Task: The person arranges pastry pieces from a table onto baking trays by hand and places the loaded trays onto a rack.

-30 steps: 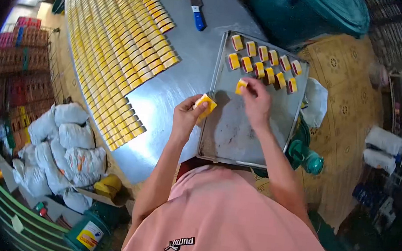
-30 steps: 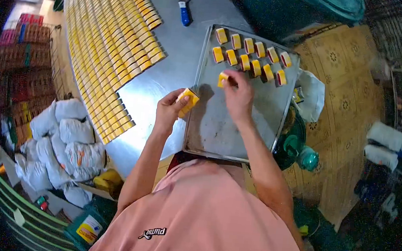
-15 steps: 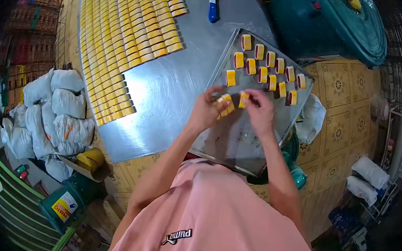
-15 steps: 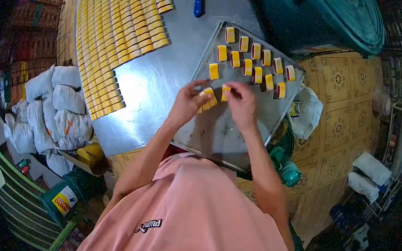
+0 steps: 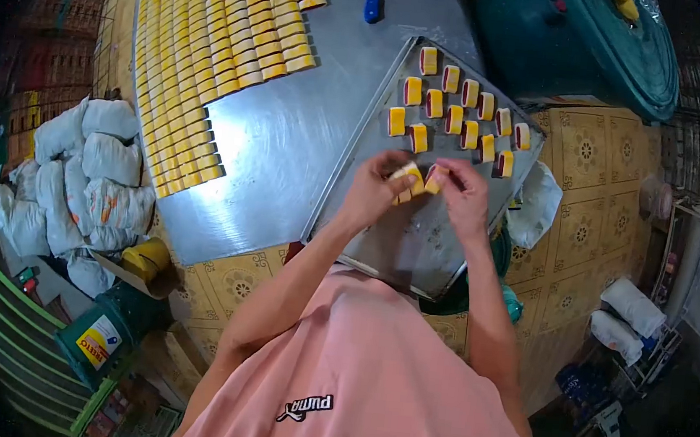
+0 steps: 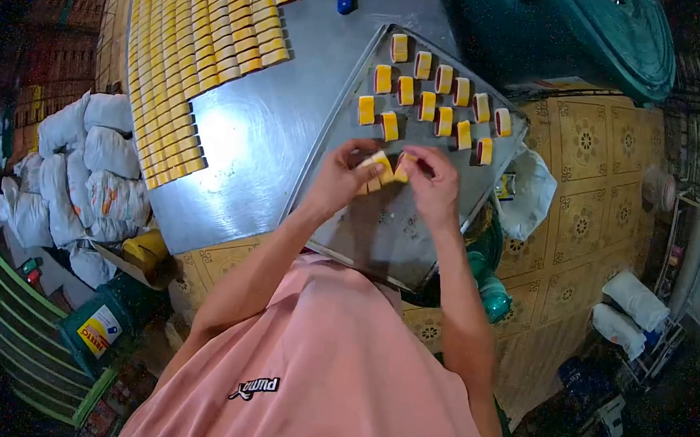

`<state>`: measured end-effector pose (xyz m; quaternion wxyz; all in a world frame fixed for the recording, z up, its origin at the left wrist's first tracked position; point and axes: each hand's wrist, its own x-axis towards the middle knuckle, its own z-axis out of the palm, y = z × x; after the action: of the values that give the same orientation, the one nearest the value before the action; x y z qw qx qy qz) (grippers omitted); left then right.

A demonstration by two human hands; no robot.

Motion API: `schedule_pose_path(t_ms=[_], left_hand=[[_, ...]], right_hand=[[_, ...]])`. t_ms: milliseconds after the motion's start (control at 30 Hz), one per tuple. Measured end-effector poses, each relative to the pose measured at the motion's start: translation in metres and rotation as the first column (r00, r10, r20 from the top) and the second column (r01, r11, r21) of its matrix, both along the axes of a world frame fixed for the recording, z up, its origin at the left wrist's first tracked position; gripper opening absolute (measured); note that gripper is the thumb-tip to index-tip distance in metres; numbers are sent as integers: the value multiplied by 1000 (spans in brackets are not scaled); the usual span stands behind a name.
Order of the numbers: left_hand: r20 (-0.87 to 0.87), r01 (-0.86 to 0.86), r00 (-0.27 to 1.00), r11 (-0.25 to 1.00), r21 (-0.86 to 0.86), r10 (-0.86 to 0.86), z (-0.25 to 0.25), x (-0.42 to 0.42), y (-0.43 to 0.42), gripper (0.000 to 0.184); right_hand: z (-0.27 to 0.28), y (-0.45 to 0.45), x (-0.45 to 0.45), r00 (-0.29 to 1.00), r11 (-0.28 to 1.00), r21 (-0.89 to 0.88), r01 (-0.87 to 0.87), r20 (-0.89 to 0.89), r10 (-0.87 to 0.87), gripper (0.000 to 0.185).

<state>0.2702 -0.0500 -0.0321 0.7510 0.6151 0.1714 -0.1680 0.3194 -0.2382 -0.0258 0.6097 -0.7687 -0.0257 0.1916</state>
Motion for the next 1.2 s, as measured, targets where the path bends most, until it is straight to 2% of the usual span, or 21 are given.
schedule_pose_path(t_ms=[67, 133, 167, 200, 267, 333, 367, 400, 500, 567, 667, 733, 800, 867, 933, 967, 1000, 1067, 1133, 1167, 1200], left_hand=[[-143, -139, 975, 966, 217, 172, 1, 0, 3, 38], [-141, -194, 966, 967, 165, 218, -11, -4, 3, 36], [-107, -189, 974, 977, 96, 199, -9, -5, 0, 37], [-68, -184, 980, 983, 27, 185, -4, -6, -2, 37], [-2, -143, 989, 980, 135, 145, 4, 3, -8, 36], [58, -35, 998, 999, 32, 33, -3, -1, -16, 38], [-23, 11, 1000, 991, -130, -14, -4, 0, -20, 37], [-21, 15, 1000, 990, -138, -18, -8, -2, -25, 37], [-38, -99, 994, 983, 155, 106, -16, -2, -35, 34], [-36, -110, 993, 988, 109, 115, -21, -5, -29, 32], [-31, -106, 994, 994, 41, 107, -22, -10, -34, 29], [55, -59, 997, 998, 36, 57, -17, -5, -41, 32], [43, -4, 999, 1000, 22, 3, -18, -5, -49, 34], [42, 74, 996, 997, -5, -74, -17, -3, -57, 35], [-29, 144, 990, 976, 162, -141, -1, 3, -67, 30], [-24, 152, 988, 976, 158, -150, 5, 9, -73, 30], [-36, 182, 983, 931, 316, -180, 18, 16, -79, 28], [-61, 220, 974, 858, 464, -216, 22, 21, -91, 27], [356, -12, 883, 743, 669, -306, 15, 37, -99, 25], [363, -60, 837, 591, 804, -410, 12, 46, -104, 24], [368, -48, 827, 598, 800, -426, 7, 53, -105, 24]], right_hand=[[-16, 1, 12, 989, 996, -29, 87, 121, -83, 22], [-7, 10, 28, 970, 986, -166, 1, 238, 39, 21], [-32, 7, 33, 823, 957, -288, -49, 532, 202, 25], [-27, 8, 28, 825, 956, -289, -51, 527, 204, 25], [-15, 14, 23, 899, 975, -189, 119, 438, -24, 29], [6, 4, -1, 927, 977, -191, 97, 376, -18, 33], [0, -8, -10, 986, 996, -87, -4, 164, 19, 32], [-2, -17, -14, 996, 997, 33, -72, -50, 74, 32], [-11, -33, -6, 999, 998, -49, 50, 20, -49, 26], [-18, -33, 2, 986, 983, -88, 163, 56, -158, 24], [-28, -26, 16, 866, 953, -300, 24, 483, 131, 27], [-6, -23, 10, 887, 966, -247, 80, 459, 44, 31], [2, -36, -9, 961, 986, -161, 51, 277, -5, 34], [-13, -56, -28, 980, 996, -72, -45, 191, 59, 34], [-12, -72, -37, 998, 994, -98, 48, -24, -50, 32], [-14, -77, -38, 987, 983, -90, 159, -7, -160, 27], [-12, -80, -33, 986, 982, -91, 167, -5, -168, 27], [-2, -87, -19, 878, 882, -13, 471, 104, -467, 21], [-5, -95, -7, 894, 895, -46, 444, 90, -439, 20], [-14, -97, -1, 950, 935, -211, 287, 185, -250, 22], [-19, -100, 0, 970, 913, -385, 134, 238, -43, 25]])
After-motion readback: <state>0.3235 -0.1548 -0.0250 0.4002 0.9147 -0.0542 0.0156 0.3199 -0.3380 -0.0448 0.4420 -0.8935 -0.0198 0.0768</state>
